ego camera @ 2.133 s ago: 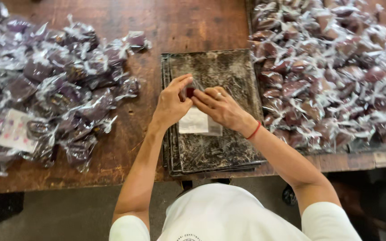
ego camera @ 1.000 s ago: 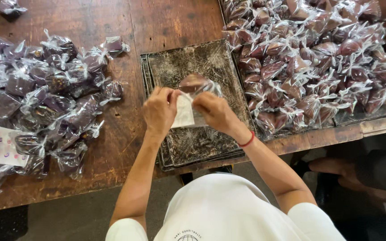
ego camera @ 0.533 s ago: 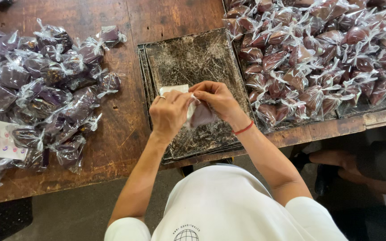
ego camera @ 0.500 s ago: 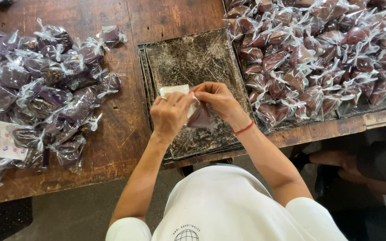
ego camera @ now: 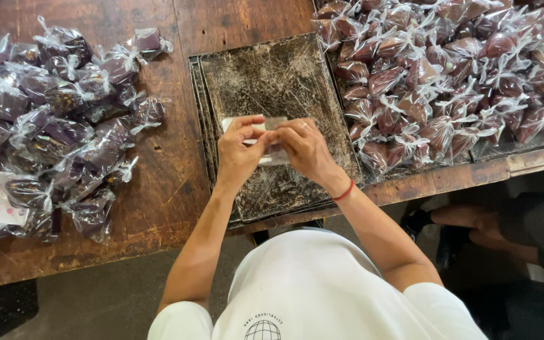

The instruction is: The person places slices of guava paste into small plastic bags by hand and seals the bags on a production table.

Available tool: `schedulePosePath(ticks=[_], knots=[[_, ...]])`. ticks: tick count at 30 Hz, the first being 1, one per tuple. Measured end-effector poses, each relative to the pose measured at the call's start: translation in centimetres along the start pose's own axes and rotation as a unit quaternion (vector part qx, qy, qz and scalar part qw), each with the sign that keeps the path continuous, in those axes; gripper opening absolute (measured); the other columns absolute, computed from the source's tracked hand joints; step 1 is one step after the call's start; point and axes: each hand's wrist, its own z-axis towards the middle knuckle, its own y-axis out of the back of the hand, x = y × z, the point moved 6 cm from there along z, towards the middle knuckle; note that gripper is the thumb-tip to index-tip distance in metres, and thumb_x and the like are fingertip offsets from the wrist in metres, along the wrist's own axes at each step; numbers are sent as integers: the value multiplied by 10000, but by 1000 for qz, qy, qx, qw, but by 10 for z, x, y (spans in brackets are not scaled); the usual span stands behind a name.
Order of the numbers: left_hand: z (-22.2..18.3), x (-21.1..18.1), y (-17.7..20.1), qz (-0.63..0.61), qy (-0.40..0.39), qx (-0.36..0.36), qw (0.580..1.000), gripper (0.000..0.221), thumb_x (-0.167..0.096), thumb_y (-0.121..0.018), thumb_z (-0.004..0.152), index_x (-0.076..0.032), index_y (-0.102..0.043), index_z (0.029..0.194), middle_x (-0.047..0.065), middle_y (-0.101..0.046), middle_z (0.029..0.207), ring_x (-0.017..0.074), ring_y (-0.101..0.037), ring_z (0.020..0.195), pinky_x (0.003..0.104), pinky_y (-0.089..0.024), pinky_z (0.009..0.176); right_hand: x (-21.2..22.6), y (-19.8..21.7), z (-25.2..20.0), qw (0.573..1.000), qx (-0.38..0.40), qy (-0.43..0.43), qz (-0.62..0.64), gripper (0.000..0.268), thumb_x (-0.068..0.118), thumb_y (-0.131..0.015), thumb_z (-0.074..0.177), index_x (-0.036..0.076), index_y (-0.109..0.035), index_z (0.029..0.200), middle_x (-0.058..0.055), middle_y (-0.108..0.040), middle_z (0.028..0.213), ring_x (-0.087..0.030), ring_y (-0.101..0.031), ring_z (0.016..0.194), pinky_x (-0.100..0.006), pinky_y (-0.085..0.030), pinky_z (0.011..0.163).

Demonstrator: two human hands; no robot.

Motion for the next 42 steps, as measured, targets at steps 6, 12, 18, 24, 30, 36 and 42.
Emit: schedulePosePath(ticks=[6,12,18,24,30,36,42], knots=[[25,55,11,-15,1,-19,1000,147,-177,-713,965,-54,-763,901,97,-693,1263,231,-666,1124,371,-629,870,-3,14,-8,983,48,-166,56,39,26,-653,966,-3,-648,993,-135,-680,937,-231,-677,752,-360,-546,625],[27,102,33,288,-34,-70,954,433,-167,-782,879,-10,-633,1255,211,-634,1184,343,-657,1038,489,-565,883,-79,66,24,881,-85,-368,284,257,85,-568,1105,-55,-638,902,-165,-707,837,-232,-696,706,-325,-622,655],[16,131,12,384,9,-60,921,628,-152,-859,753,-29,-607,1315,172,-648,1181,340,-636,1067,492,-493,910,-112,25,15,868,-77,-471,138,222,174,-612,966,41,-605,1143,-108,-679,946,-236,-726,787,-355,-607,618],[5,127,21,346,-47,-88,933,582,-149,-862,756,-39,-633,1279,169,-656,1167,363,-619,1091,484,-492,945,-137,-120,-67,800,109,-589,24,696,363,-830,751,-33,-549,1250,-200,-701,1098,-318,-726,998,-422,-605,840],[-1,115,32,234,-84,-112,962,506,-125,-843,854,-57,-635,1311,168,-657,1197,334,-607,1120,443,-519,957,-149,-205,-70,843,123,-522,32,409,394,-795,745,86,-761,1012,-181,-759,1006,-347,-730,913,-447,-576,763],[-15,128,31,-237,132,-100,957,641,-213,-824,864,-8,-516,1388,114,-635,1274,232,-634,1102,367,-557,927,-86,-170,-66,711,52,-401,575,411,272,-803,892,13,-697,1193,1,-737,1061,-62,-627,980,-275,-527,875],[-35,145,-74,-422,284,7,861,465,-222,-713,919,-22,-616,1328,98,-692,1230,244,-679,1060,401,-566,866,-83,-41,-74,918,99,-351,155,423,265,-814,910,-5,-664,1199,-118,-703,1032,-160,-660,986,-323,-527,861]])
